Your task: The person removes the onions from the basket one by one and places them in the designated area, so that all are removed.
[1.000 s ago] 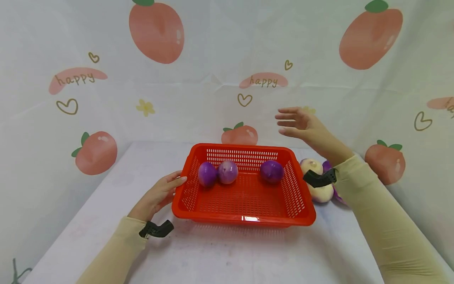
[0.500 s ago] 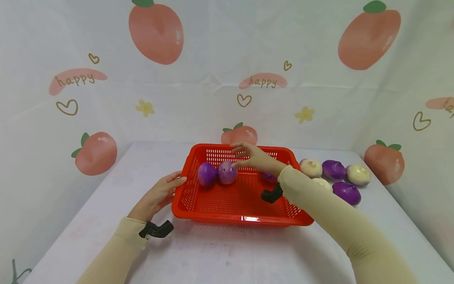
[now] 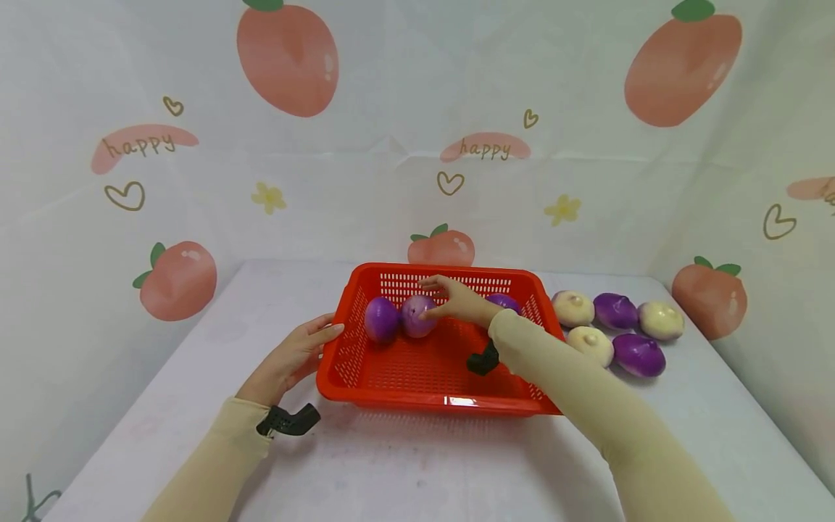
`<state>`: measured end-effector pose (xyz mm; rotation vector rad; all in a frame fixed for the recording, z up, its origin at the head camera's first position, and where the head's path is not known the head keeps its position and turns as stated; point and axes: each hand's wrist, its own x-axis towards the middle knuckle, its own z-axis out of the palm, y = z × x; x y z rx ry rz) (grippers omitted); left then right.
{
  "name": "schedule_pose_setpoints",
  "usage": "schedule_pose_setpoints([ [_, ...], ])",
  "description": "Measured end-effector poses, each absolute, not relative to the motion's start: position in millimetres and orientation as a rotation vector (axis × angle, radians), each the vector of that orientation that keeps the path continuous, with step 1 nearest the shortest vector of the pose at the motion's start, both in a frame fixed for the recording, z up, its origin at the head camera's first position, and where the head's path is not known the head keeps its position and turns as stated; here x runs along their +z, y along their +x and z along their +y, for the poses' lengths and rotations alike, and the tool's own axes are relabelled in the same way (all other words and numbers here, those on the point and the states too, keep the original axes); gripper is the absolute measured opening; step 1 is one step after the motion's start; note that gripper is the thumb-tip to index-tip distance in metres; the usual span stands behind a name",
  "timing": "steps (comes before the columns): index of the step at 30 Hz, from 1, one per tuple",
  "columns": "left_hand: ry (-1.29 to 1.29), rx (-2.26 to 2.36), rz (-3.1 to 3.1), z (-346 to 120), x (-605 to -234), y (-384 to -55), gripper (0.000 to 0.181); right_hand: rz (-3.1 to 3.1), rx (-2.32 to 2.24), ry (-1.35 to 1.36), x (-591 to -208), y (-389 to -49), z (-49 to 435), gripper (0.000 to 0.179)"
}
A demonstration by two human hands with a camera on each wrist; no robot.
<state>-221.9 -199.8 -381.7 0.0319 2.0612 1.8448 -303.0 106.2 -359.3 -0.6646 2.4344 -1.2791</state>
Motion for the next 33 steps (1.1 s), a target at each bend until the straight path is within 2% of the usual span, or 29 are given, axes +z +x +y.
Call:
schedule_pose_setpoints([
  [14,0.002,1.863,2.045,-198.4,-380.6,-222.5,0.066,2.375,-1.136,-0.586,-374.8,-307.3,98.5,0.065],
  [23,0.024,1.858,2.043,-198.3,-380.5,-221.9,0.066,2.346,-1.104,-0.594,-377.9,-302.8,97.9,0.076],
  [33,0.033,1.880,2.031,-198.8,-379.7,-220.8,0.065,2.391,-1.100,-0.580,-374.5,-305.0,101.5,0.078],
])
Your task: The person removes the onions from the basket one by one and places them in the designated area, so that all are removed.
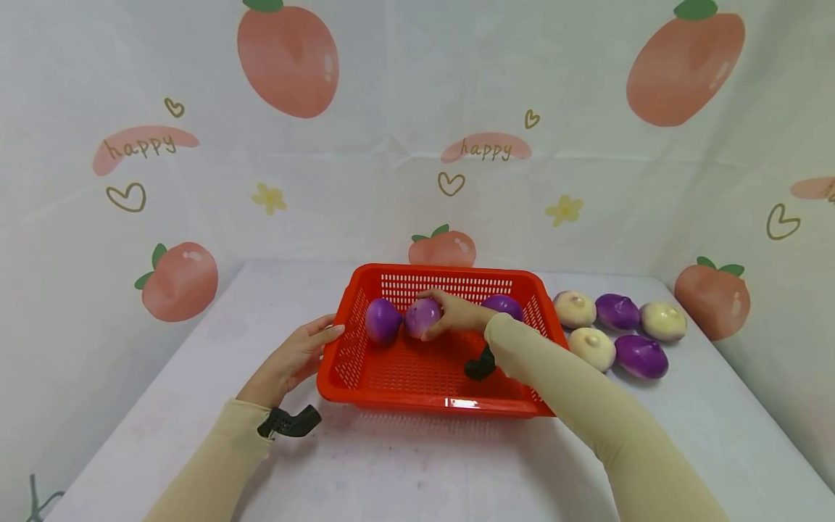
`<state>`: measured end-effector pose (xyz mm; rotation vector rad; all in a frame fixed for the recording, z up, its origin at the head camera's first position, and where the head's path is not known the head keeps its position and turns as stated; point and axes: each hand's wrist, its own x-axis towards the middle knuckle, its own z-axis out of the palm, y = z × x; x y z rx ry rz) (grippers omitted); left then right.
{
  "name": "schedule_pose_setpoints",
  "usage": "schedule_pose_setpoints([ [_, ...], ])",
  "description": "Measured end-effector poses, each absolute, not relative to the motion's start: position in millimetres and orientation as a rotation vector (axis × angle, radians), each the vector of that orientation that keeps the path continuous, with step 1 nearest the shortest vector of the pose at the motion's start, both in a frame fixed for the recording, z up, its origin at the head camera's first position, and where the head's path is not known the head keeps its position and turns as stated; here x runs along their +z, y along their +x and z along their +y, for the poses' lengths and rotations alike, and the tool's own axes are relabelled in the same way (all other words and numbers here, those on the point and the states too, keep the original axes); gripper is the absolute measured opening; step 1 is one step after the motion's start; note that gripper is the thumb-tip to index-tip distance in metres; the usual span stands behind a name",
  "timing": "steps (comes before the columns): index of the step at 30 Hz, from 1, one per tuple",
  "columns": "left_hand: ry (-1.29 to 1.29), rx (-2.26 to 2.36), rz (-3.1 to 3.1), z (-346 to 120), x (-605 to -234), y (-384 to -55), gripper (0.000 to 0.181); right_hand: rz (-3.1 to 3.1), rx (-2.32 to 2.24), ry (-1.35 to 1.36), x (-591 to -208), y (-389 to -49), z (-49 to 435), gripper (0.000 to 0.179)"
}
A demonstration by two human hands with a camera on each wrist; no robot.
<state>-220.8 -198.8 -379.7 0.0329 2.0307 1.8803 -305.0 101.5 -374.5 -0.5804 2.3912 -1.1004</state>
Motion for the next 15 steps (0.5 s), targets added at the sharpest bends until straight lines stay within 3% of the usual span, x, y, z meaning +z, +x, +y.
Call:
schedule_pose_setpoints([
  [15,0.031,1.895,2.011,-199.4,-379.0,-221.0,0.066,2.364,-1.280,-0.547,-355.0,-302.0,107.0,0.077],
])
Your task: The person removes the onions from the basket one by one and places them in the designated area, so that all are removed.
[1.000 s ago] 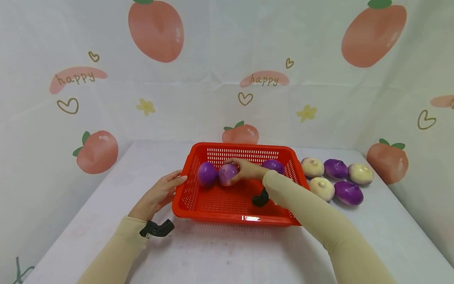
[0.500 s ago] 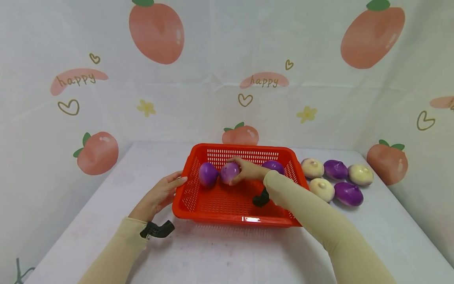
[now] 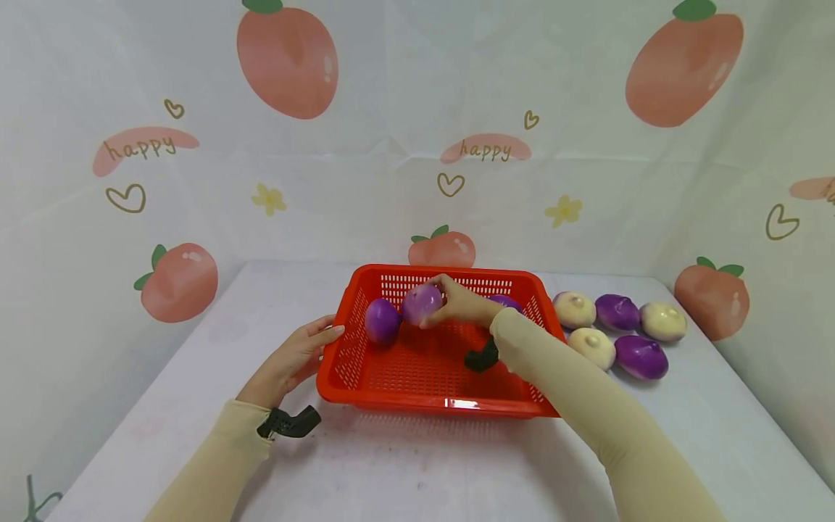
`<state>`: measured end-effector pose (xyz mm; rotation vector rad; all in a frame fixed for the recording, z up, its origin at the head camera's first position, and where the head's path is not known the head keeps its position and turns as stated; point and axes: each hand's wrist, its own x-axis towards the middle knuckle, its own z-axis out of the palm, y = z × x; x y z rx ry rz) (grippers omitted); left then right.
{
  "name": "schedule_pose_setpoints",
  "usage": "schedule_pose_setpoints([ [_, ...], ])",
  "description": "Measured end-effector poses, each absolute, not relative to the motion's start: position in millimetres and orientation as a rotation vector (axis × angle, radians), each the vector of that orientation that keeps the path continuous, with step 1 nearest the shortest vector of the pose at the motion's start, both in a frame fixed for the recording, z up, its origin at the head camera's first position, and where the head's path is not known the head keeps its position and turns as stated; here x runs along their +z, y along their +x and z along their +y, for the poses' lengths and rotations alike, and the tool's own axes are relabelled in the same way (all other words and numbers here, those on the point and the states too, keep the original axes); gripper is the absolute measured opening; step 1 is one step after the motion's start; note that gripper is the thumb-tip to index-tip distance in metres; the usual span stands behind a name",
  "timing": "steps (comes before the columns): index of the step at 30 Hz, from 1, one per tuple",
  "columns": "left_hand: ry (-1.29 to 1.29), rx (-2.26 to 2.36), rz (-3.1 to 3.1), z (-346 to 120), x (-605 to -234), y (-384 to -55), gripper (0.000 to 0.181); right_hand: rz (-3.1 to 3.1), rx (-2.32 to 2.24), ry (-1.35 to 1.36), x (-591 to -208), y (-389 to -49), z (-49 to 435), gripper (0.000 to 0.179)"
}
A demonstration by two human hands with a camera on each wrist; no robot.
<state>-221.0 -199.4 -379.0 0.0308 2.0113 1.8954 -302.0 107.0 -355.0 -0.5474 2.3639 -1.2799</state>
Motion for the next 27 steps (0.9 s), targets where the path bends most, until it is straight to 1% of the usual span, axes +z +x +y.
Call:
schedule_pose_setpoints([
  [12,0.030,1.860,2.046,-201.2,-378.8,-220.0,0.065,2.305,-1.501,-0.691,-330.1,-301.5,116.8,0.070],
  [14,0.038,1.862,2.043,-201.6,-379.3,-220.2,0.065,2.264,-1.558,-0.691,-324.6,-301.0,122.0,0.071],
  [19,0.042,1.863,2.036,-202.2,-380.5,-221.2,0.065,2.213,-1.634,-0.664,-308.2,-291.3,139.4,0.080],
  [24,0.052,1.859,2.042,-203.0,-382.2,-221.4,0.066,2.088,-1.812,-0.613,-296.1,-279.6,159.4,0.064],
  [27,0.062,1.860,2.041,-203.3,-383.3,-220.8,0.066,2.066,-1.872,-0.622,-292.7,-274.1,175.4,0.061],
])
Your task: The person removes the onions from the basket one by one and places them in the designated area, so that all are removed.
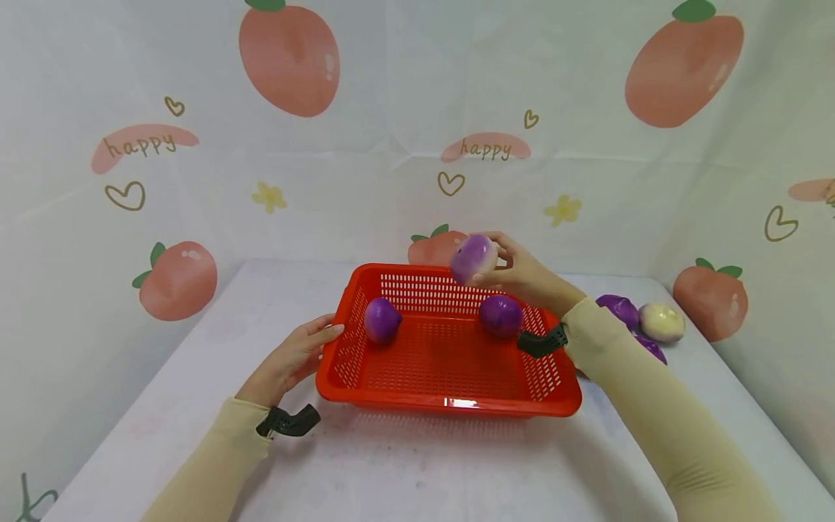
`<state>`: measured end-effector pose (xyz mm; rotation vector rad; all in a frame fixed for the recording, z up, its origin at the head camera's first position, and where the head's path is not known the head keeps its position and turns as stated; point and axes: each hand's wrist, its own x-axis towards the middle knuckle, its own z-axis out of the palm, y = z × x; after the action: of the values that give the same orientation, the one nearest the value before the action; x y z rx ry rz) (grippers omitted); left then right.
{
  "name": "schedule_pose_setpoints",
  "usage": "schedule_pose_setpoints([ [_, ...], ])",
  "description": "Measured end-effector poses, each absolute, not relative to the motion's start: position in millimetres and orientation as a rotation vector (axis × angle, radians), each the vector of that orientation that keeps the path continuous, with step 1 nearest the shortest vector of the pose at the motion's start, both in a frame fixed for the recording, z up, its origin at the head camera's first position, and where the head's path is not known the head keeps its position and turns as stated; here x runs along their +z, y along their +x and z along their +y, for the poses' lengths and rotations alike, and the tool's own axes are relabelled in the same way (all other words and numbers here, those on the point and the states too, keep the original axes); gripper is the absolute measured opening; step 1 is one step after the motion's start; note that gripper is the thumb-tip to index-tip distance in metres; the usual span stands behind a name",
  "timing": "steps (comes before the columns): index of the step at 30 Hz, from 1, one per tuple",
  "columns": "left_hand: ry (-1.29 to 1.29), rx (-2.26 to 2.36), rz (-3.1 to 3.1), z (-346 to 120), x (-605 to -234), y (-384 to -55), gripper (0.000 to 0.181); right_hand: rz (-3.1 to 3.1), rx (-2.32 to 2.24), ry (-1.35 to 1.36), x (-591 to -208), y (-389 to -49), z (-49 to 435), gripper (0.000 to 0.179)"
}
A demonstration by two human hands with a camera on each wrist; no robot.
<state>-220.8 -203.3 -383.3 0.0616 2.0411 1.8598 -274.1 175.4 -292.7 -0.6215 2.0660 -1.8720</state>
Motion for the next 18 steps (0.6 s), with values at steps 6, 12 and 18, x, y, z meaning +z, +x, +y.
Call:
schedule_pose_setpoints([
  [6,0.043,1.870,2.036,-202.5,-384.7,-220.6,0.065,2.113,-1.914,-0.648,-289.5,-263.0,217.1,0.062],
  [12,0.044,1.870,2.035,-202.7,-383.5,-220.1,0.066,1.905,-2.141,-0.717,-287.4,-249.8,259.5,0.057],
  [18,0.037,1.867,2.034,-202.9,-381.2,-219.1,0.067,1.819,-2.232,-0.676,-290.6,-234.9,298.0,0.057],
])
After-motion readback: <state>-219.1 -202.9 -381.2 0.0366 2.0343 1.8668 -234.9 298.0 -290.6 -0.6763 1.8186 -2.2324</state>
